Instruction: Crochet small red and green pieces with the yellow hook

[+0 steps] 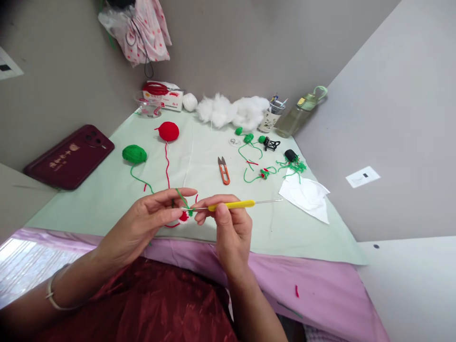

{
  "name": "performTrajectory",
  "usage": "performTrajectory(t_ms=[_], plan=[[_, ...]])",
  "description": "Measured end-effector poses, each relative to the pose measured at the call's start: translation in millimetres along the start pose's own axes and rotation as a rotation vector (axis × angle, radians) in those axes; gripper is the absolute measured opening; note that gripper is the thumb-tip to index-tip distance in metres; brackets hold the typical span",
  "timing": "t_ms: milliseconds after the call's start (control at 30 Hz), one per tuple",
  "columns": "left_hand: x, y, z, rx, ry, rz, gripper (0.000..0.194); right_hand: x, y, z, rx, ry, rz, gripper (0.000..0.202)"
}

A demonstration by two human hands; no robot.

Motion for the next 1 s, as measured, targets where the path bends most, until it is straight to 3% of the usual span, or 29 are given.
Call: performTrajectory(t_ms=[300,733,1000], plan=[[-7.0,-2.8,-3.5,-0.044,0.097,0.074,0.03,13.1,-10.0,-1.2,0.029,-0.241,-0.2,0.023],[-5.2,-2.2,-2.7,-0.019,0.087,0.075,0.03,13.5,-10.4,2.0,0.056,-0.309,-0.28,0.023],[-5.7,-3.2,1.1,-0.054,0.06,0.087,0.038,9.7,-21.3,1.5,0.112,-0.585,-0.509,0.03]])
Point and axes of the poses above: each hand's wrist, its own y-axis towards the middle knuckle, its own z-axis out of the palm, x = y × z, the point moved 3 cm from there along y, towards the middle knuckle, and after that the axes turned 2 degrees about z, right-handed, at the moved point
